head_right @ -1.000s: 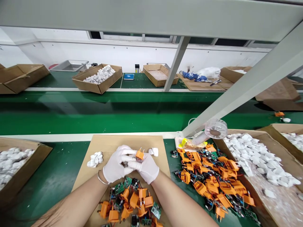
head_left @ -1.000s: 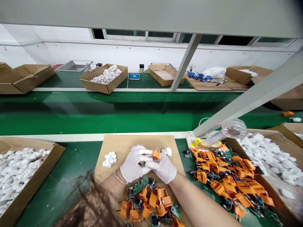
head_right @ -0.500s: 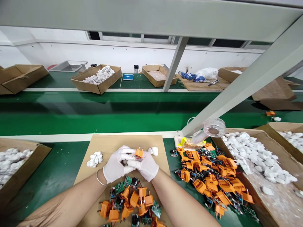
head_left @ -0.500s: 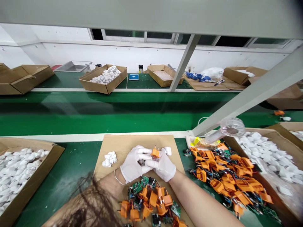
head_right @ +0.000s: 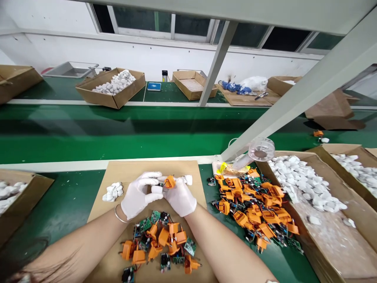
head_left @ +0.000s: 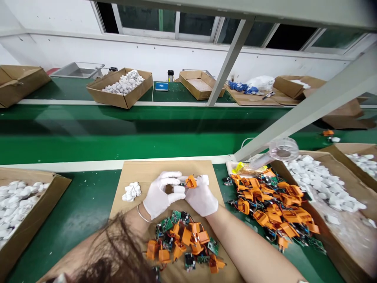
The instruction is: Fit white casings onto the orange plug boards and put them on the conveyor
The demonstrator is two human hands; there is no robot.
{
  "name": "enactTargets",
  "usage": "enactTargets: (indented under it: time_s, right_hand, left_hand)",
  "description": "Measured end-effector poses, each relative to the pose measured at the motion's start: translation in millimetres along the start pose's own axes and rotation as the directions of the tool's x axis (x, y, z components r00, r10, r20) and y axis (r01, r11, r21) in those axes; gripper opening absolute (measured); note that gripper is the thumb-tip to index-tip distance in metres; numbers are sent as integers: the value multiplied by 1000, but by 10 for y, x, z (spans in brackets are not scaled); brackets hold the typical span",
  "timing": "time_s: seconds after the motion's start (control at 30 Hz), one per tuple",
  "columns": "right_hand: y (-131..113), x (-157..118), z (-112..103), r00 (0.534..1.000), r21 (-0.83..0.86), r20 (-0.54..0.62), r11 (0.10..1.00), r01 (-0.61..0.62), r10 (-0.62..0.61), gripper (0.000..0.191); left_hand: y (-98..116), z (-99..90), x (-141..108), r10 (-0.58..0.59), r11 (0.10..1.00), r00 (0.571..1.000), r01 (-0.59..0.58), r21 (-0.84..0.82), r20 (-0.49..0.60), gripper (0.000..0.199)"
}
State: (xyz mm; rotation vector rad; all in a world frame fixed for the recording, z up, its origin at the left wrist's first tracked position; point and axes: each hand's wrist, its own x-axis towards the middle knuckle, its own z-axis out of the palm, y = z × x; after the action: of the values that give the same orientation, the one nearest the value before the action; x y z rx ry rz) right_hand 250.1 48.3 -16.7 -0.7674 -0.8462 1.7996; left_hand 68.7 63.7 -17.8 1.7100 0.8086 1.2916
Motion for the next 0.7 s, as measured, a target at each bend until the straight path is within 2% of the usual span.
enactTargets:
  time_s: [0.07, 0.13, 0.2, 0.27, 0.33, 0.4, 0.5, 0.57, 0.7]
  right_hand:
    - [-50, 9, -41, 993, 157, -36, 982, -102, 109, 72]
    - [-85, 18, -78, 974, 208, -7, 953, -221, 228, 54]
    - [-93, 24, -88, 965, 179, 34, 949, -261, 259, 42]
    - [-84, 23, -68, 973, 167, 31, 959, -230, 228, 38]
    - [-70, 21, -34, 982, 163, -8, 969, -185, 189, 35]
    - [-51, 24, -8, 988, 149, -43, 978, -144, 152, 32]
    - [-2, 42, -10, 991, 121, -89, 989, -86, 97, 33]
    - [43, 56, -33, 991, 96, -116, 994, -51, 62, 34]
    - [104, 52, -68, 993, 29, -119, 1000, -4, 8, 30]
  left_hand:
    - [48, -67, 37, -65, 997, 992, 62, 38, 109, 25]
    - [95, -131, 82, -136, 988, 959, 111, 111, 250, 25]
    - [124, -176, 122, -167, 980, 907, 109, 166, 386, 28]
    - [122, -192, 137, -150, 981, 879, 74, 181, 453, 35]
    - [93, -179, 114, -98, 984, 893, 22, 175, 440, 51]
    - [47, -149, 61, -14, 981, 936, -56, 188, 352, 65]
    - [-13, -109, -16, 121, 934, 978, -169, 314, 168, 62]
    - [-21, -93, -37, 203, 887, 973, -231, 401, 112, 55]
    - [45, -76, -14, 301, 813, 941, -339, 474, 157, 58]
